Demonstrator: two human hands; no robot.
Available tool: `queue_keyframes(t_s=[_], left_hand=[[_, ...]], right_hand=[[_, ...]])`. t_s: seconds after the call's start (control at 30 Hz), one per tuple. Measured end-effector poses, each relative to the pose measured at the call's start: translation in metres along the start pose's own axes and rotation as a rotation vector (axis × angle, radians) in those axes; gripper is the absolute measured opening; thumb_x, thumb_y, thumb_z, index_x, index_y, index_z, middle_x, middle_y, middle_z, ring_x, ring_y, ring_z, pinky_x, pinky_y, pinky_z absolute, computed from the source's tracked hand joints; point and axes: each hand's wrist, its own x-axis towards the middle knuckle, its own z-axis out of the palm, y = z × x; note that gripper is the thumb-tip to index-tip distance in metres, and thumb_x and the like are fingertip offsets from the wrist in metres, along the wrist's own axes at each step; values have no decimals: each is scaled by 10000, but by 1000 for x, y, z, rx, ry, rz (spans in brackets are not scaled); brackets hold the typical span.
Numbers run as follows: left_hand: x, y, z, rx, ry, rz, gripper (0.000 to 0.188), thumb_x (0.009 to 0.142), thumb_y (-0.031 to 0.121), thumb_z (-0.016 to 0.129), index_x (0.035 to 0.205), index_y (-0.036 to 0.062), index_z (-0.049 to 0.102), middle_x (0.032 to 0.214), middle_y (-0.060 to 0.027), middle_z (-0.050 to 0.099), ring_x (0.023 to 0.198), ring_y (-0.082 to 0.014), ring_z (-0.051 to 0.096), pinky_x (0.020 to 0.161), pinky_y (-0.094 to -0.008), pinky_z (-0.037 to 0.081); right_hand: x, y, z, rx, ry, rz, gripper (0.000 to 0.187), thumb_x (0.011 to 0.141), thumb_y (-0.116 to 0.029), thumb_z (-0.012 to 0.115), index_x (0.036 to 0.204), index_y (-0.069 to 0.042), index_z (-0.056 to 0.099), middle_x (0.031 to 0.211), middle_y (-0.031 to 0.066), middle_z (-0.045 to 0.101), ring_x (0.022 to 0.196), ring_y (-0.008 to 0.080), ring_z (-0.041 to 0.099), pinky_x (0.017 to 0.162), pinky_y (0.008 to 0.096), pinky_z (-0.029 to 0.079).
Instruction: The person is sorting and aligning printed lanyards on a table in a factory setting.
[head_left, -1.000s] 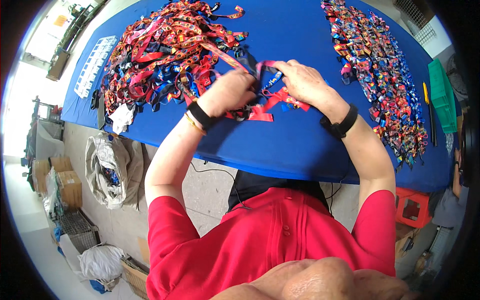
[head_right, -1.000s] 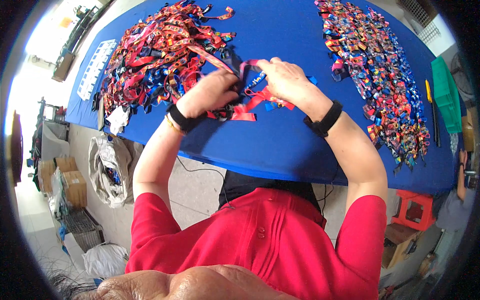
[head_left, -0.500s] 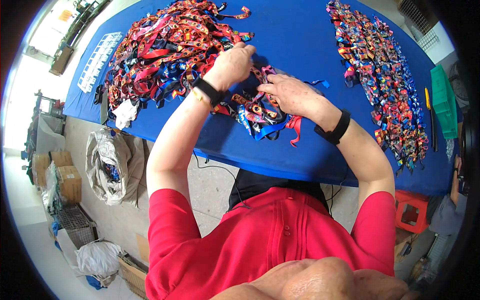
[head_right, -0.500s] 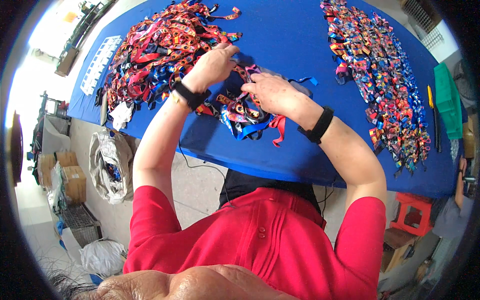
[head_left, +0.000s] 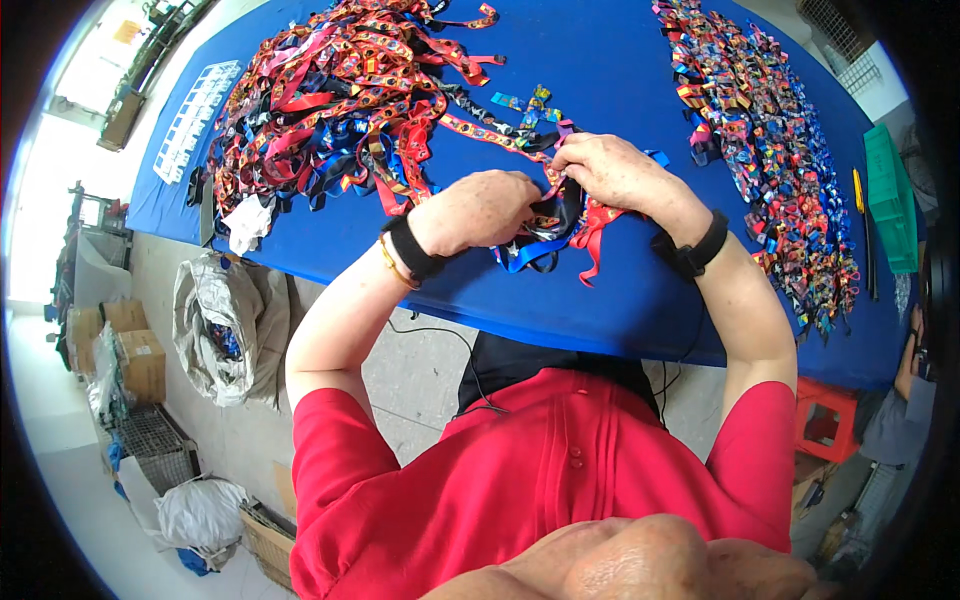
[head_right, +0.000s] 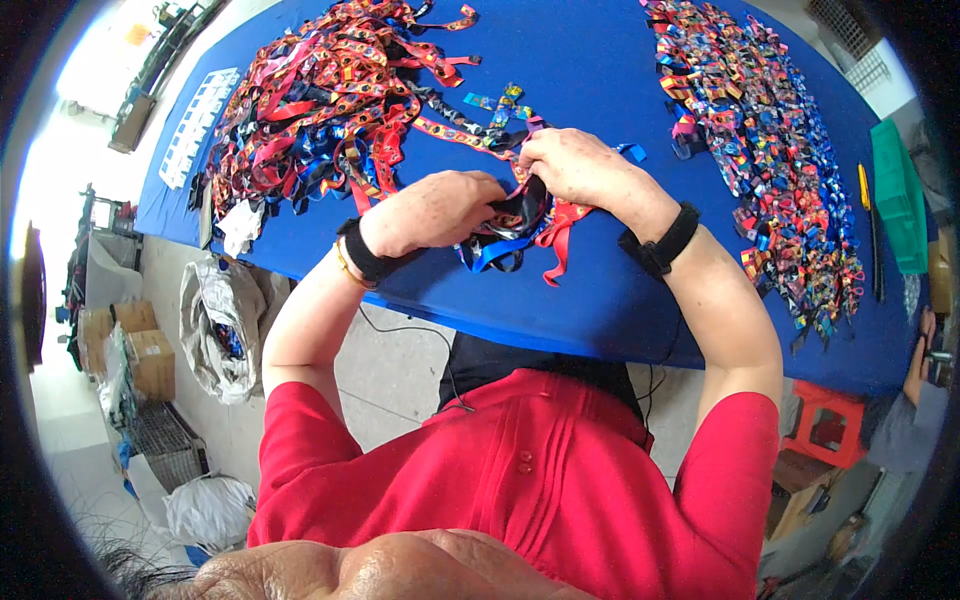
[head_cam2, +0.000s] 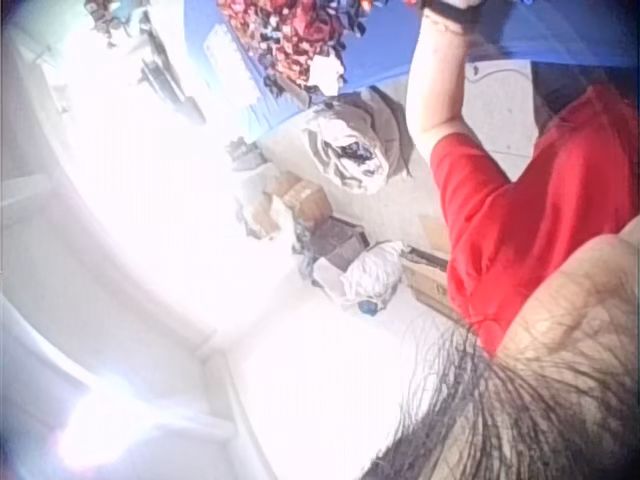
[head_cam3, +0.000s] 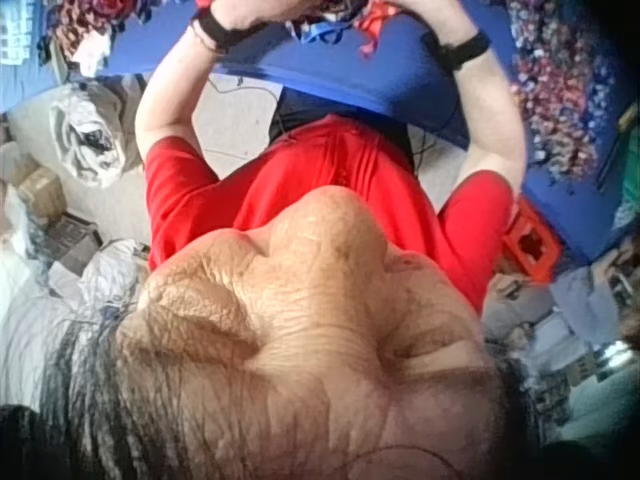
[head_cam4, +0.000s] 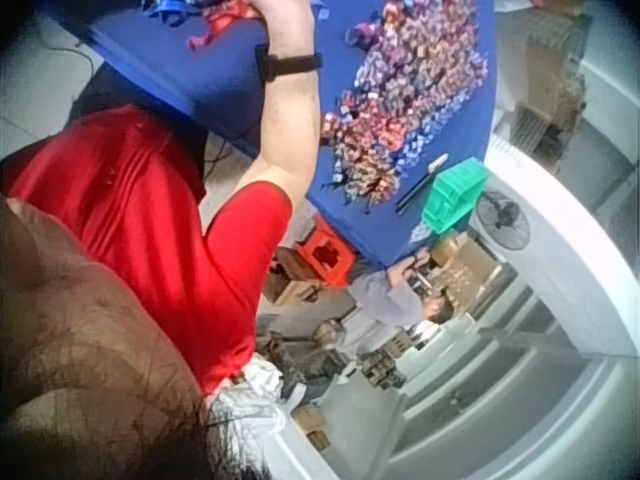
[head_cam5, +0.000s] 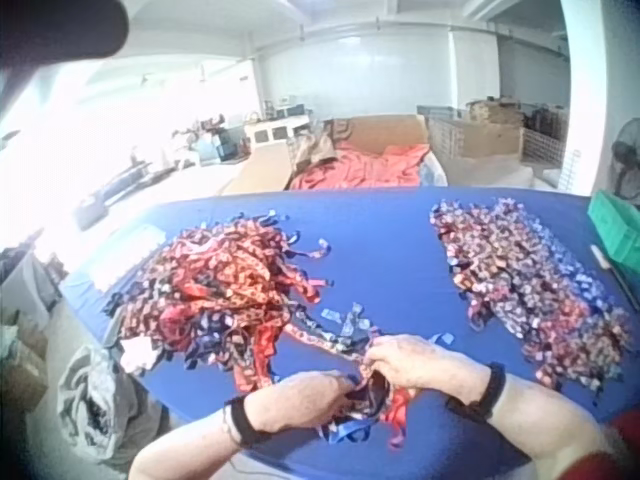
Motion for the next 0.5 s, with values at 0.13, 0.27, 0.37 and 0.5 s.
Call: queue_keyframes(t_s=[0.13, 0.27, 0.37, 0.5], left_hand=[[7, -29, -17, 143, 85, -43, 186, 909, 145, 582, 987, 40, 713, 915, -191, 702, 880, -392, 678, 755, -465, 543], [41, -59, -21, 41, 391, -148, 254, 901, 241, 629, 934, 1, 706, 868, -226, 699, 842, -409, 687, 743, -477, 546], [70, -57, -12, 150, 302, -310, 320, 880, 312, 671, 884, -8, 688, 845, -236, 695, 837, -413, 686, 739, -488, 540], [77, -66, 7, 128, 368, -249, 317, 849, 327, 722, 833, 15, 670, 811, -237, 685, 823, -416, 680, 718, -501, 527]], right_hand=[[-3, 1, -1, -12, 0, -18, 176, 934, -134, 564, 1015, -48, 695, 1002, 140, 692, 983, 348, 662, 850, 447, 534], [3, -15, -5, -25, 16, 119, 177, 942, -151, 560, 990, -49, 696, 952, 157, 697, 937, 369, 672, 815, 466, 532], [6, -21, -9, -124, 110, 263, 168, 947, -169, 561, 998, -63, 681, 909, 162, 695, 893, 383, 673, 778, 483, 527], [16, -8, -10, -211, 282, 232, 153, 963, -158, 542, 1051, -79, 639, 928, 152, 684, 900, 377, 665, 763, 482, 523]])
